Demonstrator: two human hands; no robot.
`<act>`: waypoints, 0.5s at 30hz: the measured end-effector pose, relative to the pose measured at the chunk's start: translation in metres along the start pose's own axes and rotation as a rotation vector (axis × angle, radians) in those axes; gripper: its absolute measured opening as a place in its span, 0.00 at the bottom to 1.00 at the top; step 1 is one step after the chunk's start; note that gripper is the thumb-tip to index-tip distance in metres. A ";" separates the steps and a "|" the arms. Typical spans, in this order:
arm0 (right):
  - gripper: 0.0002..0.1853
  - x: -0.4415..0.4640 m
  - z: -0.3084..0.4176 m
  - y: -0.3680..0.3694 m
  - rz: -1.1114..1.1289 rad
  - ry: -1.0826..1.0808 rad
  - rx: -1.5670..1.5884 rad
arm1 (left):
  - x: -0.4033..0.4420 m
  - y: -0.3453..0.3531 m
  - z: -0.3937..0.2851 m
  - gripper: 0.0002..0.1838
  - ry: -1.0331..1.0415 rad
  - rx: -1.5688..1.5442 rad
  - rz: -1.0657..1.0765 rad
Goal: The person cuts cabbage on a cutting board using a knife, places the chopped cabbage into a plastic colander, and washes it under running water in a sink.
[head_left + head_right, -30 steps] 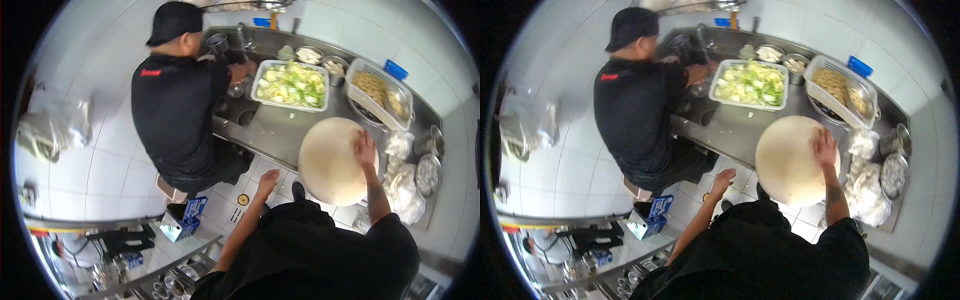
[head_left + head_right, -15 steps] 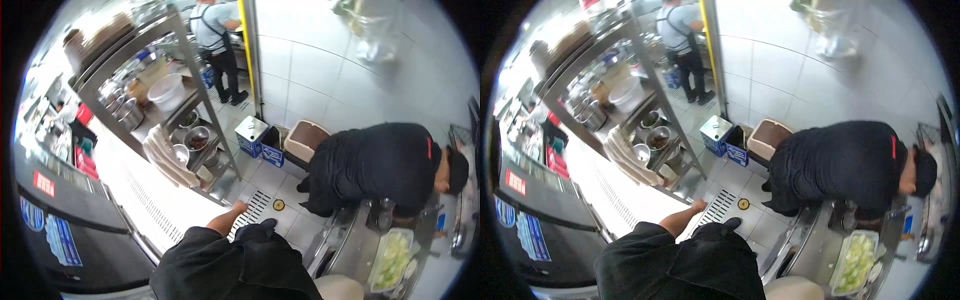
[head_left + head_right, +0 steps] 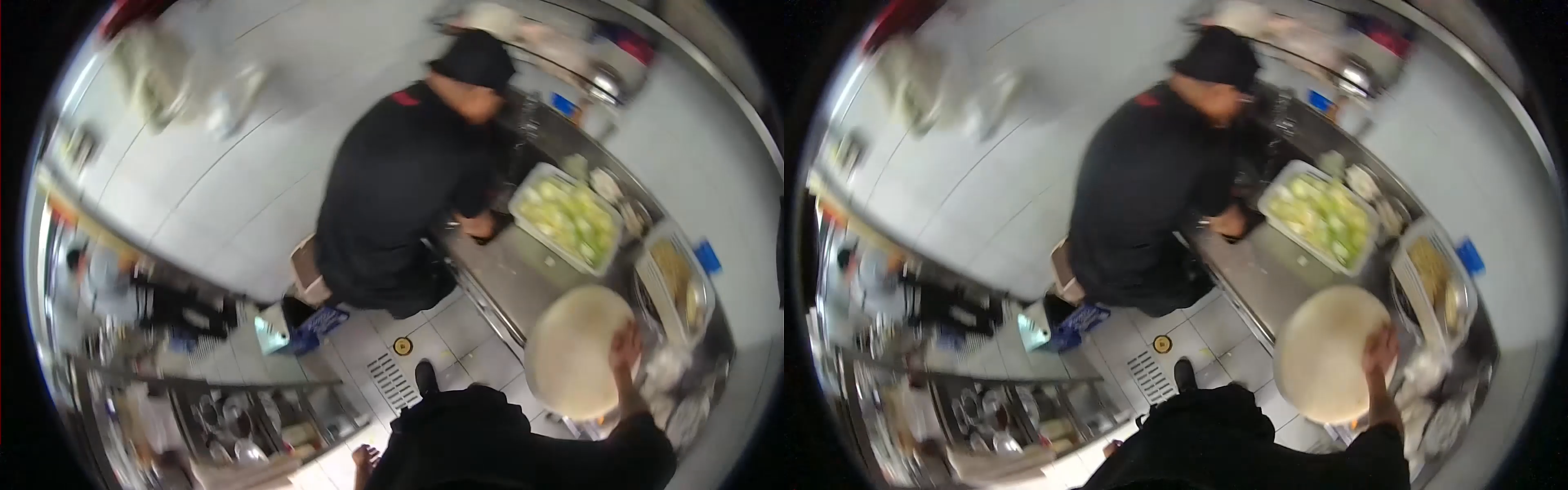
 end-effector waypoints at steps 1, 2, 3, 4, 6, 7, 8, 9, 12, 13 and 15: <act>0.33 -0.006 0.008 -0.020 0.035 0.075 0.075 | 0.010 0.003 -0.005 0.13 -0.005 -0.049 -0.011; 0.32 -0.006 0.011 -0.022 0.017 0.076 0.110 | 0.013 0.008 -0.017 0.13 0.021 -0.059 -0.013; 0.31 -0.014 0.024 -0.048 0.056 0.094 0.121 | 0.016 0.007 -0.030 0.13 0.105 0.035 0.054; 0.32 -0.012 0.023 -0.045 0.048 0.079 0.182 | 0.020 0.013 -0.047 0.13 0.243 0.169 0.157; 0.32 -0.016 0.025 -0.060 0.074 0.076 0.184 | 0.005 0.031 -0.080 0.13 0.494 0.360 0.329; 0.32 -0.015 0.024 -0.060 0.045 0.065 0.189 | -0.001 0.041 -0.078 0.13 0.377 0.387 0.287; 0.32 -0.016 0.024 -0.058 0.019 0.045 0.200 | -0.027 0.063 -0.087 0.14 0.260 0.411 0.247; 0.32 -0.019 0.023 -0.060 0.025 0.049 0.203 | -0.045 0.078 -0.097 0.14 0.242 0.467 0.261; 0.31 -0.014 0.025 -0.069 0.041 0.050 0.264 | -0.080 0.103 -0.119 0.14 0.262 0.496 0.202; 0.31 -0.014 0.024 -0.069 0.046 0.048 0.272 | -0.091 0.104 -0.122 0.14 0.274 0.473 0.133; 0.30 -0.017 0.021 -0.066 0.059 0.051 0.284 | -0.106 0.112 -0.105 0.14 0.291 0.469 0.142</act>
Point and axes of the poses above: each hand's wrist, its own x-axis towards the middle knuckle, its own y-axis out of the palm, z = x × y, the point moved 7 cm from there along x, towards the middle knuckle, and after that the axes turned 10 degrees about y, right-handed, at the moved point
